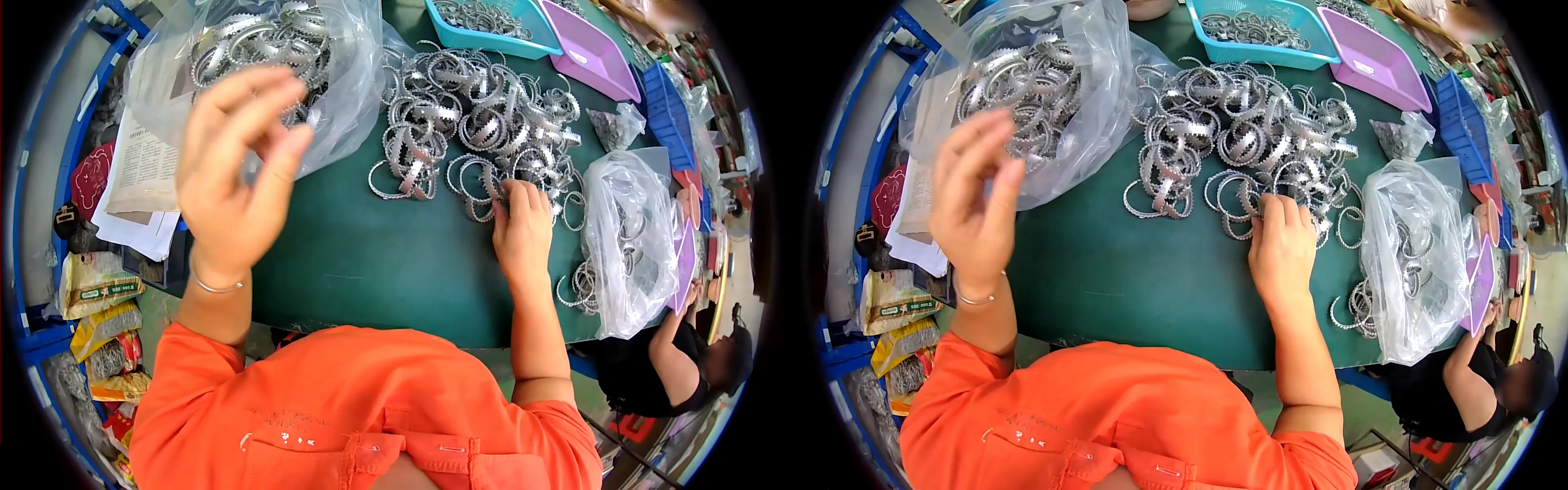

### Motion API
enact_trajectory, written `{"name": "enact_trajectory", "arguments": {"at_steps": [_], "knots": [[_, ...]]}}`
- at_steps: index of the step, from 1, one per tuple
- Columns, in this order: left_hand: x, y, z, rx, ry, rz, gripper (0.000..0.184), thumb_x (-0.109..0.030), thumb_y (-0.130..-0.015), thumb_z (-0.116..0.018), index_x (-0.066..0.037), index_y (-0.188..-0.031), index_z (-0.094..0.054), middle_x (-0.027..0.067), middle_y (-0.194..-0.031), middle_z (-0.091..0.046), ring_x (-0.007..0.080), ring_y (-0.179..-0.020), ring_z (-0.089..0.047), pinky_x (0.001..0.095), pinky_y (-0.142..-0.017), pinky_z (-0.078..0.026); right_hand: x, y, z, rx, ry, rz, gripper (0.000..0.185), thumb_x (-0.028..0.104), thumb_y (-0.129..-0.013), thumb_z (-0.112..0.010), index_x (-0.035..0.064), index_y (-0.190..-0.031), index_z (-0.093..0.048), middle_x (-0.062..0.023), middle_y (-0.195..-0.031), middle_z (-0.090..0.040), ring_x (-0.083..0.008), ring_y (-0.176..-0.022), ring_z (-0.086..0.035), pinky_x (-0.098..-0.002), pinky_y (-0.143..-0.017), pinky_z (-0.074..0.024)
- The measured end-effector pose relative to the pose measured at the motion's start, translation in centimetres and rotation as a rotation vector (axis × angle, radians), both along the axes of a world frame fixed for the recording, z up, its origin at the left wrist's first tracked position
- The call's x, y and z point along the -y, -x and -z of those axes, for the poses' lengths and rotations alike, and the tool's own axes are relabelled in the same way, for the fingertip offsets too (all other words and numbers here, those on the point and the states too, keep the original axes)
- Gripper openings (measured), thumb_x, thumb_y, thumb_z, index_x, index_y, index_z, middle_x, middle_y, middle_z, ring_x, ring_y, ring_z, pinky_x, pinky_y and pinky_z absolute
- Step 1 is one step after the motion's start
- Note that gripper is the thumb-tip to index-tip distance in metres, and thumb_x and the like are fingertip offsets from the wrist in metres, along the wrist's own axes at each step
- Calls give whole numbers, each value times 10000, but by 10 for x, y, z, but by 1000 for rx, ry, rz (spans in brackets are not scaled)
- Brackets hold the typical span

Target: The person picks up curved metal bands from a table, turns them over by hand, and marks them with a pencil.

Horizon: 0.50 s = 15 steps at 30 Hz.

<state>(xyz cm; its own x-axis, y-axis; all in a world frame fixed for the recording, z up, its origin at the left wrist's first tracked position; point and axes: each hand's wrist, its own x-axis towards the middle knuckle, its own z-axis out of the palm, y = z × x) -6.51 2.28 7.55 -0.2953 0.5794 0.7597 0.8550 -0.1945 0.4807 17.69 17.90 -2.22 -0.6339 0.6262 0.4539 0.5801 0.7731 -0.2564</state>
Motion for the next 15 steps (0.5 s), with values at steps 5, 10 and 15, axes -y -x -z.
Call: {"name": "enact_trajectory", "arguments": {"at_steps": [5, 10, 15], "knots": [[8, -26, 24, 24, 100, 249, 216, 68, -703, -666, 12, -910, -635, 127, -896, -602, 202, -733, -596, 256, -640, -483, -13, -4, -13, -182, 141, -73, 43, -1, -743, -595, 11, -777, -573, -120, -748, -588, -302, -730, -529, -384, -674, -414], [14, -44, 52, 252, 282, 360, 170, 59, -718, -656, 11, -879, -636, 119, -855, -610, 181, -693, -583, 243, -572, -460, -14, -3, -24, -285, 335, -73, 35, 5, -801, -556, 16, -768, -554, -91, -728, -590, -282, -701, -531, -357, -675, -393], [10, -56, 65, 344, 350, 442, 155, 50, -718, -657, 13, -868, -642, 103, -822, -616, 163, -653, -568, 237, -536, -445, -17, 4, -35, -59, 138, -200, 74, 9, -827, -478, 44, -768, -506, -42, -686, -577, -270, -666, -519, -358, -696, -349]]}}
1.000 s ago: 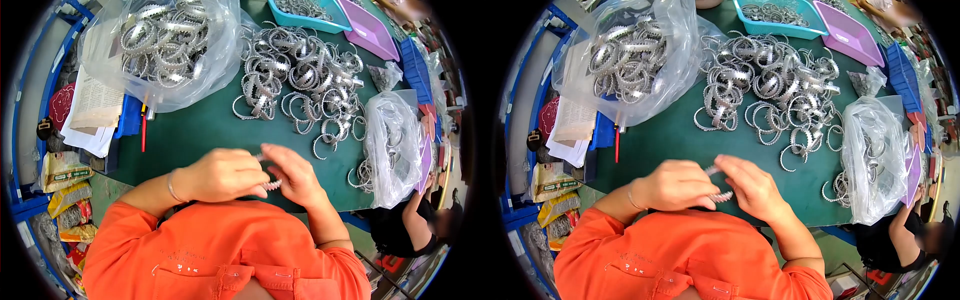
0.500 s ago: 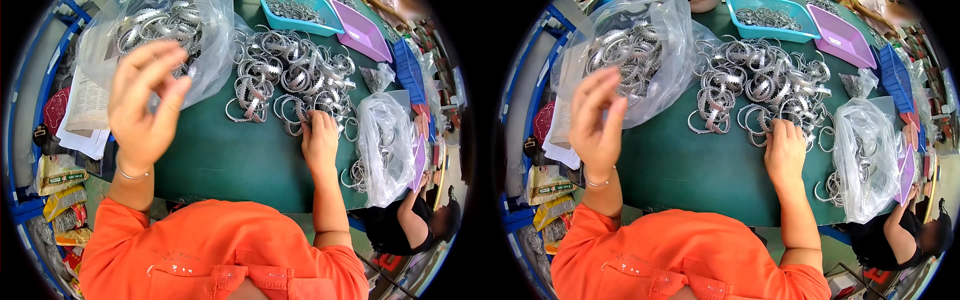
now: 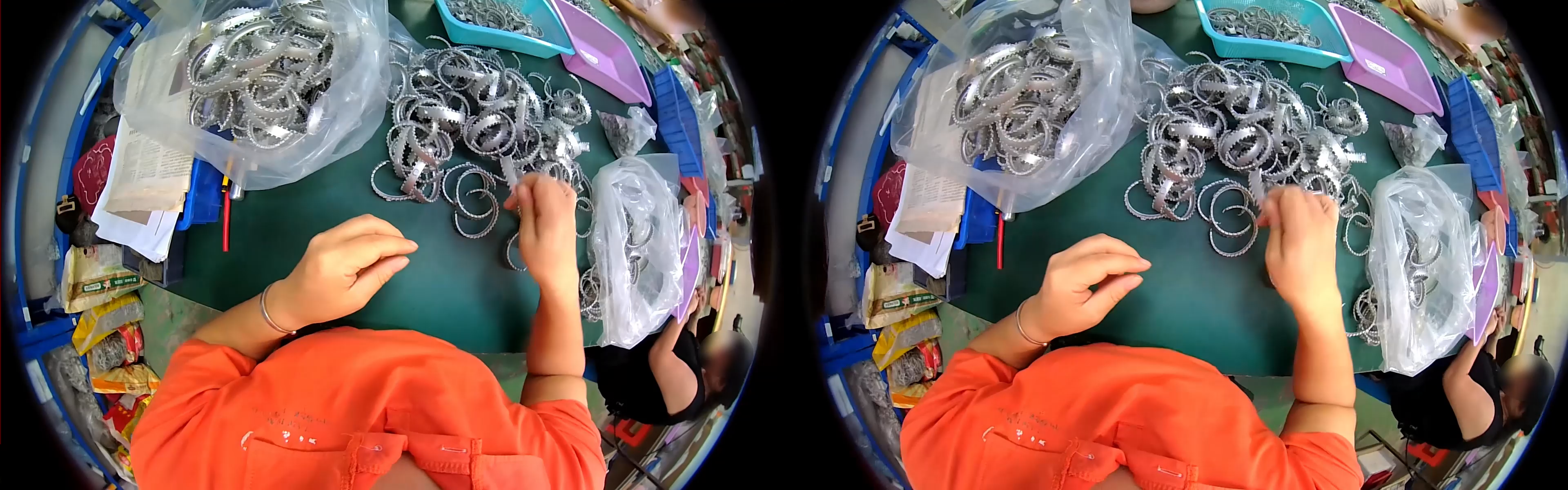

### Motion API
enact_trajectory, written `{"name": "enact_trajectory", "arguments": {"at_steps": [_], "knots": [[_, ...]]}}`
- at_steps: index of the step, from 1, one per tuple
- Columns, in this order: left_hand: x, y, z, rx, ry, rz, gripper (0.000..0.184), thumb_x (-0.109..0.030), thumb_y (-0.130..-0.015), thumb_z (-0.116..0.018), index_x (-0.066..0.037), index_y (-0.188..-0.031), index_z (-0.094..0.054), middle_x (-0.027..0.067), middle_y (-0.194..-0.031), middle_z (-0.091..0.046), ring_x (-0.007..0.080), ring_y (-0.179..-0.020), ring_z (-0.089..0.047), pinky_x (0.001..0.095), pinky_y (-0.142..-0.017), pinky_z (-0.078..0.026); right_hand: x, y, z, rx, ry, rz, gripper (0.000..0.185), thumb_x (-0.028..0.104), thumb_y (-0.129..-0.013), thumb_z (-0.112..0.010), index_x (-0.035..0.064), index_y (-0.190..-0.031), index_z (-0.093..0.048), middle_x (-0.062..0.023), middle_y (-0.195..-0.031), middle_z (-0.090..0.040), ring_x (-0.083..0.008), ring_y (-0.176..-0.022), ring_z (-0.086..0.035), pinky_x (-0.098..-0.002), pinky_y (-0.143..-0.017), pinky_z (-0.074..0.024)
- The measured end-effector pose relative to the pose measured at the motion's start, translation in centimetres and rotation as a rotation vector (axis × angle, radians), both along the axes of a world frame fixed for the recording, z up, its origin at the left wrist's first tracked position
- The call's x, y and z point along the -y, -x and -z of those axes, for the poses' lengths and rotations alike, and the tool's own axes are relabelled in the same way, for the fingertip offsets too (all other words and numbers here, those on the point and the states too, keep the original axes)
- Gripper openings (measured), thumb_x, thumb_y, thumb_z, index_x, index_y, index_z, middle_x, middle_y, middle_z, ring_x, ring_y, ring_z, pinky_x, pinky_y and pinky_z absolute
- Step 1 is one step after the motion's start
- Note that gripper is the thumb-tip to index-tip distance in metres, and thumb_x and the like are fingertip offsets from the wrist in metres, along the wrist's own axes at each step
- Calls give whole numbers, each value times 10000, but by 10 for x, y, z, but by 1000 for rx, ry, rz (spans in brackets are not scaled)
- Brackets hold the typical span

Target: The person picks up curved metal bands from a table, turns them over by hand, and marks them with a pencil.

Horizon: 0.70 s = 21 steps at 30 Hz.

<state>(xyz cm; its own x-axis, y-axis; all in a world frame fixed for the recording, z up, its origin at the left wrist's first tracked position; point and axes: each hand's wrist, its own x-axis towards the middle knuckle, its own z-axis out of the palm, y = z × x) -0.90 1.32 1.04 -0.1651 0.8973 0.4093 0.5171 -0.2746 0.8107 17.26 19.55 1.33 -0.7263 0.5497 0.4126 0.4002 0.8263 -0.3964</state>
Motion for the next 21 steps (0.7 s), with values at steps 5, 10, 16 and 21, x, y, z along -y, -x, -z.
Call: {"name": "enact_trajectory", "arguments": {"at_steps": [5, 10, 16, 21], "knots": [[-1, -5, 2, 43, 42, 62, 143, 42, -734, -646, 12, -874, -642, 99, -819, -616, 157, -643, -562, 239, -530, -444, -37, 4, -16, -603, 605, 325, 150, 144, -896, -505, 15, -840, -558, -15, -593, -505, -68, -537, -439, -228, -503, -364], [5, -3, 7, 94, 131, 53, 141, 33, -750, -639, 15, -889, -638, 94, -820, -617, 140, -637, -552, 235, -528, -438, 5, 20, 1, 14, -304, 127, 135, 25, -798, -532, 78, -909, -589, -71, -692, -576, -252, -719, -551, -459, -910, -357], [6, -7, 10, 129, 132, 71, 149, 27, -761, -632, 20, -909, -633, 95, -833, -613, 131, -646, -548, 227, -550, -442, 4, 15, -13, -393, 219, 284, 144, 18, -802, -496, 42, -930, -558, -90, -707, -588, -293, -640, -553, -387, -689, -453], [9, -8, 5, 124, 163, 105, 205, 27, -762, -633, 11, -966, -626, 95, -890, -602, 123, -656, -552, 223, -567, -451, 14, 11, -20, 218, 85, 131, 173, 24, -804, -476, 39, -963, -544, -201, -729, -600, -386, -720, -584, -457, -607, -446]]}}
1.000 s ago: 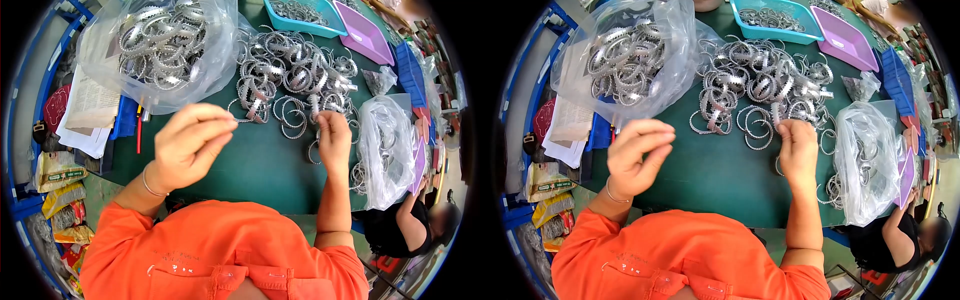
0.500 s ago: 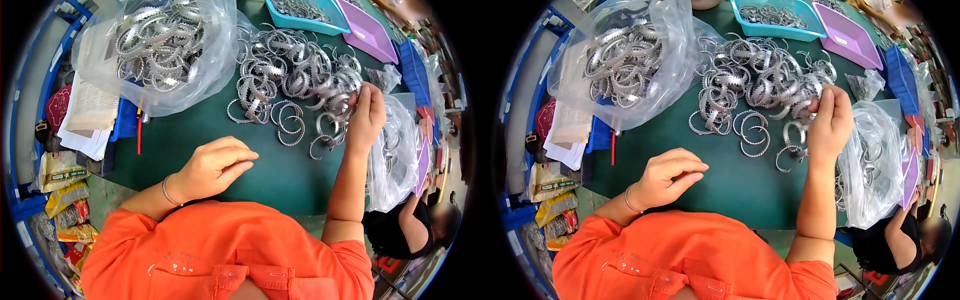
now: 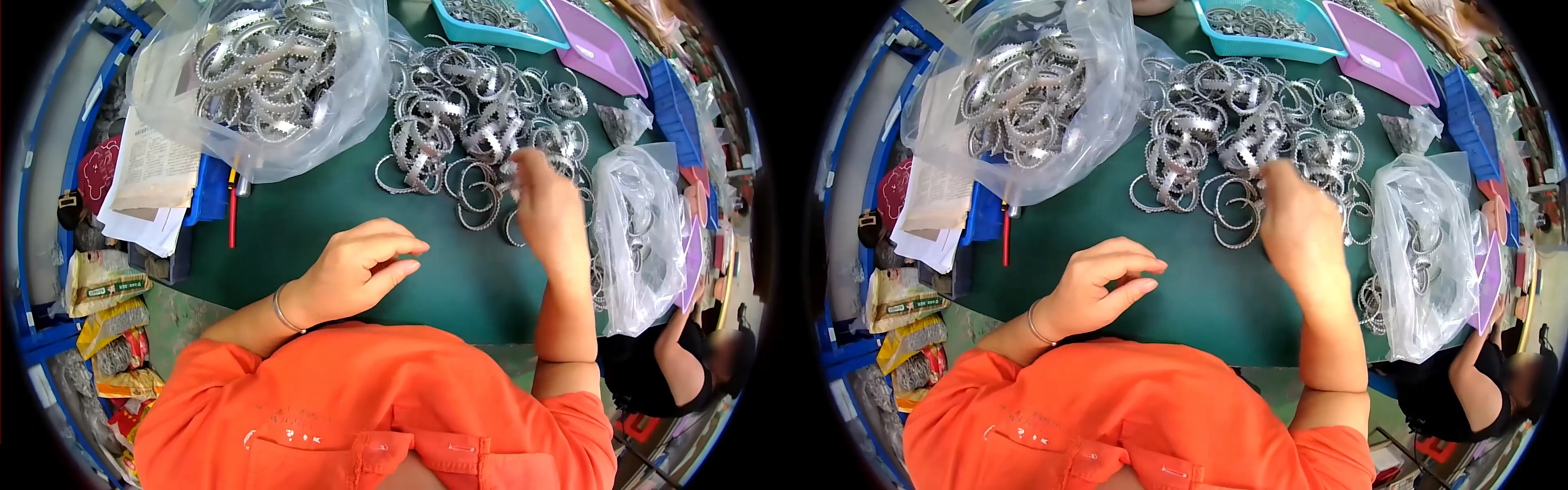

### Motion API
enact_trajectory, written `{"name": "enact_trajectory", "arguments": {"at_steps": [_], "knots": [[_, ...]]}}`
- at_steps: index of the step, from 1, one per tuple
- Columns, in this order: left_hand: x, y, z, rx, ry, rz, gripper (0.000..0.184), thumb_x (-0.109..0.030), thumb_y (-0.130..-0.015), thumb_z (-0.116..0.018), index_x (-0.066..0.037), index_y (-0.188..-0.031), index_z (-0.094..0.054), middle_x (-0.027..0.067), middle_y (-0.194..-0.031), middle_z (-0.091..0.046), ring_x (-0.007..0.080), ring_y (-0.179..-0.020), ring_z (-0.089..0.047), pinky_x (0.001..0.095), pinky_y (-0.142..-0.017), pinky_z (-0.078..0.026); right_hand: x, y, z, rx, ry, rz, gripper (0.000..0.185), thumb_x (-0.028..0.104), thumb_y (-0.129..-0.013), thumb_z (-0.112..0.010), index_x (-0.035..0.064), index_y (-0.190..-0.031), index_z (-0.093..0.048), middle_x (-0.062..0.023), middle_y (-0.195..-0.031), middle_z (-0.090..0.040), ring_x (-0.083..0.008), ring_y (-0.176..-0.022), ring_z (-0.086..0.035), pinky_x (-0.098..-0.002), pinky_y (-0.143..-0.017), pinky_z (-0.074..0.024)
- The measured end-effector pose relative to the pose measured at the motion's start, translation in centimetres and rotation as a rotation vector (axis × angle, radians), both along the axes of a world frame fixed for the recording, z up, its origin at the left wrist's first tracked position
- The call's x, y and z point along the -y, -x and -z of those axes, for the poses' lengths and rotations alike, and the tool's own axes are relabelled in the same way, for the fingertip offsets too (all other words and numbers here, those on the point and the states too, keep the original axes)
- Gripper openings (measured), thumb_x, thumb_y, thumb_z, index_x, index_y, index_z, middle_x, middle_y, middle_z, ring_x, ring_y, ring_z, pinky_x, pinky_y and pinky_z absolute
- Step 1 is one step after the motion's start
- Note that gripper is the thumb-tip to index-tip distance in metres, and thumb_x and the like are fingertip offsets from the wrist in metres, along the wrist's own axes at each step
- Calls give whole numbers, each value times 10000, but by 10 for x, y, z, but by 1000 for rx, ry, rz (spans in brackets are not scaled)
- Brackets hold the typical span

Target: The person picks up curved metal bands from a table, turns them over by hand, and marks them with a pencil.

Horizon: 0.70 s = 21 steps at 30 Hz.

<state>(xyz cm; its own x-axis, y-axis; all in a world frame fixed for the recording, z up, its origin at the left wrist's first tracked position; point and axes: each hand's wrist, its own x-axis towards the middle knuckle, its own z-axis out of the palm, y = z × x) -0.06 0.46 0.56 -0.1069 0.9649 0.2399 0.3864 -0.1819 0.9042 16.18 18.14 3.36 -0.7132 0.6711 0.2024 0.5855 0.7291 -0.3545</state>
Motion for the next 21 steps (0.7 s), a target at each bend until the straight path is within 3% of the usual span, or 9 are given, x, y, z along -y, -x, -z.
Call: {"name": "enact_trajectory", "arguments": {"at_steps": [2, 3, 4, 6, 10, 12, 14, 16, 21], "knots": [[2, -1, -3, 64, 52, -34, 244, 29, -754, -644, 11, -996, -618, 89, -934, -590, 109, -670, -556, 218, -577, -458, 5, 3, -27, -302, 85, 21, 112, 28, -851, -471, 34, -942, -536, -148, -569, -541, -349, -546, -553, -379, -522, -439], [3, -3, -5, 65, 57, -38, 244, 29, -754, -644, 11, -996, -618, 89, -934, -590, 109, -670, -556, 218, -577, -458, 16, 1, -44, -241, 328, -7, 94, 41, -877, -465, 27, -939, -533, -117, -590, -530, -259, -518, -544, -316, -526, -431], [3, -7, -7, 199, 71, -67, 257, 27, -749, -651, 15, -1003, -613, 90, -943, -585, 107, -686, -563, 220, -583, -467, 21, 1, -38, -316, 489, -219, 109, 56, -887, -459, 24, -971, -520, -95, -672, -554, -180, -577, -551, -285, -563, -438], [2, -8, -8, 325, 77, -86, 271, 26, -744, -658, 19, -1011, -608, 91, -951, -579, 105, -703, -571, 221, -589, -475, 36, 8, -28, -213, 970, -325, 122, 70, -900, -450, 25, -1004, -497, -81, -751, -571, -148, -638, -543, -279, -602, -447], [4, -5, 0, 145, 118, 20, 250, 22, -761, -655, 56, -1000, -589, 106, -912, -577, 126, -738, -603, 228, -610, -504, 46, 15, -1, -176, 1211, -240, 142, 136, -929, -434, 51, -1026, -495, -30, -721, -550, -91, -622, -509, -234, -574, -436], [6, -1, 8, 480, 295, 29, 195, 15, -785, -640, 68, -965, -588, 93, -901, -581, 128, -716, -609, 227, -623, -511, 48, 11, 19, -358, 1494, -176, 178, 178, -948, -412, 47, -1031, -499, -11, -721, -542, -74, -612, -495, -212, -565, -427], [5, -2, 8, 568, 309, -7, 156, -3, -814, -614, 66, -951, -587, 84, -863, -597, 131, -692, -615, 237, -617, -521, 53, 8, 37, -502, 1468, -179, 235, 212, -959, -391, 26, -1037, -512, -30, -756, -567, -83, -646, -522, -219, -584, -445], [7, 0, 9, 742, 432, -142, 148, -12, -831, -591, 60, -961, -587, 85, -824, -613, 130, -679, -617, 243, -601, -527, 54, 1, 44, -681, 1420, 51, 283, 238, -962, -387, 4, -1039, -525, -56, -804, -592, -99, -691, -550, -229, -610, -465], [10, 5, 14, 843, 421, -203, 158, -60, -852, -580, 48, -967, -578, 88, -800, -620, 127, -651, -616, 245, -589, -530, 54, -27, 55, -803, 1529, 3, 296, 218, -954, -407, -24, -1036, -555, -82, -809, -612, -133, -689, -573, -255, -614, -484]]}}
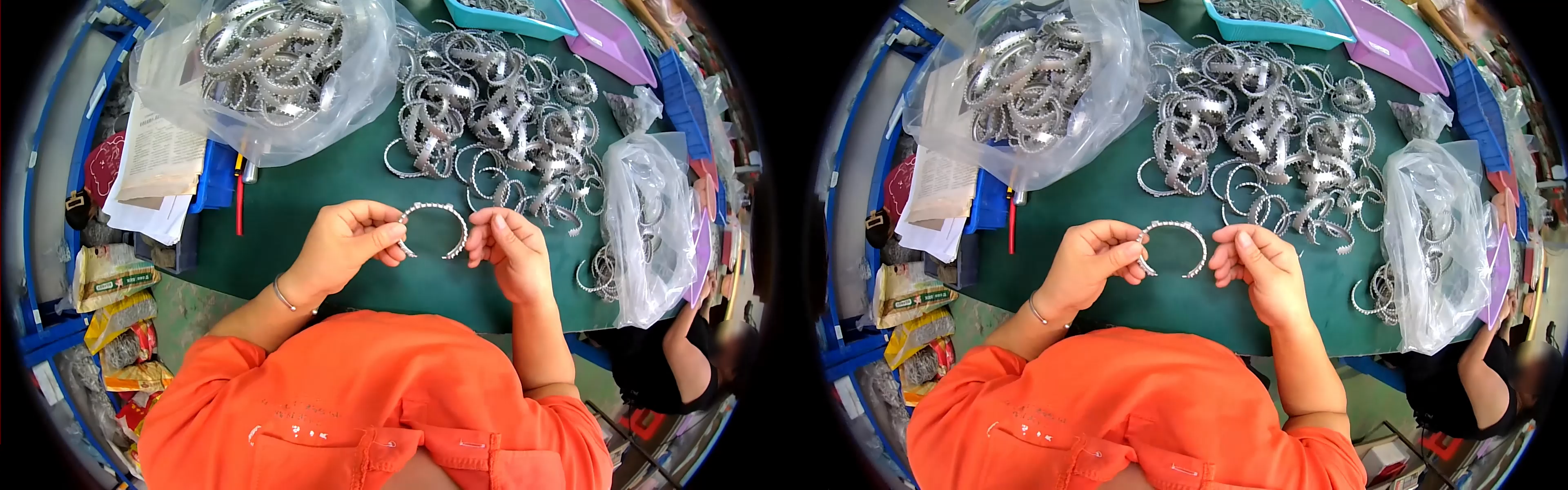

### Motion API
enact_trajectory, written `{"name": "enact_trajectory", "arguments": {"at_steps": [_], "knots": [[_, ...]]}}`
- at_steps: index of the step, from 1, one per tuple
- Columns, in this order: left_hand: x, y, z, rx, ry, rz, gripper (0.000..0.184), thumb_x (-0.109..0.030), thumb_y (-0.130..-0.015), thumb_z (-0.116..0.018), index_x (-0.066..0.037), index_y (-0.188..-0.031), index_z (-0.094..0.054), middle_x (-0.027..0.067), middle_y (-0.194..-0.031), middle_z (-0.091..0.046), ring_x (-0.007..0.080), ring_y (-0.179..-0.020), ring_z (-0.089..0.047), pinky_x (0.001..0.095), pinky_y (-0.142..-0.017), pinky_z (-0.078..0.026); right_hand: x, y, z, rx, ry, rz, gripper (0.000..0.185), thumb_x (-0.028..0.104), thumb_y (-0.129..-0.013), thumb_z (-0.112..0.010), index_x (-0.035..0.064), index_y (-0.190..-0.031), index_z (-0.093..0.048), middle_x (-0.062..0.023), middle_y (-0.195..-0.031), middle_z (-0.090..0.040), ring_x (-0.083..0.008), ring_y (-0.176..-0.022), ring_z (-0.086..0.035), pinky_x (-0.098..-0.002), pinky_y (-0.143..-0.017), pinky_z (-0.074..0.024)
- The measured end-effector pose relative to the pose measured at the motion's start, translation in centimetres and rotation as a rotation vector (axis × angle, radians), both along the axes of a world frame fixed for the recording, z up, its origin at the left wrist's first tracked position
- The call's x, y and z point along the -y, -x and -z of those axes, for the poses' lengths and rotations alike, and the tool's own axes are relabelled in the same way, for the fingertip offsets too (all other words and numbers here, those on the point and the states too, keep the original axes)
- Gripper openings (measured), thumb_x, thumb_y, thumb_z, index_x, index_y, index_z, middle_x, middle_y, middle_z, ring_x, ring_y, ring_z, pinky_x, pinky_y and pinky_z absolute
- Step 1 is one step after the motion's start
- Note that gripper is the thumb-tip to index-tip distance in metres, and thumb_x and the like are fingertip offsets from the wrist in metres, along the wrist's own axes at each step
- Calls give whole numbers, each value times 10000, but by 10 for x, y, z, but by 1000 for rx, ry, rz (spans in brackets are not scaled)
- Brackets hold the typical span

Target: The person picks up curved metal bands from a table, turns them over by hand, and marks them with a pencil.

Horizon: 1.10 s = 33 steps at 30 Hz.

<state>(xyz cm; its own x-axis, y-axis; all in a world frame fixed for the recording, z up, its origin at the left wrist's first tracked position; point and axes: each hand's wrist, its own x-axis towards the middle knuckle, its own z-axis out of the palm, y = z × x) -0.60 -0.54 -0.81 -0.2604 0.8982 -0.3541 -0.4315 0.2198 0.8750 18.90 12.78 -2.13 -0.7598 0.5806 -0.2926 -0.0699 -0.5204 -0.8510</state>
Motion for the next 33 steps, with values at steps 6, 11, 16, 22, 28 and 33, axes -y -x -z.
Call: {"name": "enact_trajectory", "arguments": {"at_steps": [6, 11, 16, 22, 28, 33], "knots": [[2, 1, 2, 105, 26, -12, 154, -69, -859, -571, 40, -967, -574, 93, -802, -621, 122, -647, -616, 242, -583, -531, 8, -1, -6, -2, -62, -48, 218, 125, -920, -483, -35, -1042, -565, -83, -802, -618, -130, -695, -582, -251, -622, -492], [4, 0, 1, 114, 28, -2, 151, -73, -860, -571, 35, -964, -577, 91, -803, -621, 122, -645, -617, 239, -577, -534, 13, 4, -9, 10, -73, -35, 224, 139, -915, -498, -33, -1045, -560, -81, -798, -617, -124, -686, -584, -241, -603, -494], [4, -2, 0, 134, 30, 16, 156, -75, -859, -572, 35, -969, -580, 87, -802, -621, 118, -644, -619, 235, -577, -536, 15, 6, -10, 35, -56, -26, 206, 114, -894, -531, -40, -1028, -559, -93, -783, -619, -118, -643, -585, -224, -560, -491], [4, -3, -1, 182, 1, 20, 183, -116, -888, -546, 43, -970, -588, 76, -808, -615, 140, -693, -635, 239, -611, -536, 14, 5, -8, 17, -80, -16, 173, 66, -875, -547, -51, -1001, -563, -118, -746, -630, -112, -577, -579, -225, -521, -489], [4, -3, 0, 183, 10, 28, 192, -98, -902, -506, 49, -1000, -580, 96, -826, -619, 127, -670, -630, 238, -601, -547, 14, 3, -7, 26, -70, -15, 177, 73, -872, -554, -52, -996, -567, -122, -746, -634, -111, -563, -577, -224, -512, -489], [5, -2, 2, 178, -8, 37, 192, -81, -900, -502, 53, -1013, -578, 97, -838, -619, 128, -681, -630, 240, -605, -550, 13, 3, -4, 23, -66, -27, 180, 73, -872, -553, -51, -1002, -568, -126, -755, -639, -112, -568, -581, -229, -514, -491]]}}
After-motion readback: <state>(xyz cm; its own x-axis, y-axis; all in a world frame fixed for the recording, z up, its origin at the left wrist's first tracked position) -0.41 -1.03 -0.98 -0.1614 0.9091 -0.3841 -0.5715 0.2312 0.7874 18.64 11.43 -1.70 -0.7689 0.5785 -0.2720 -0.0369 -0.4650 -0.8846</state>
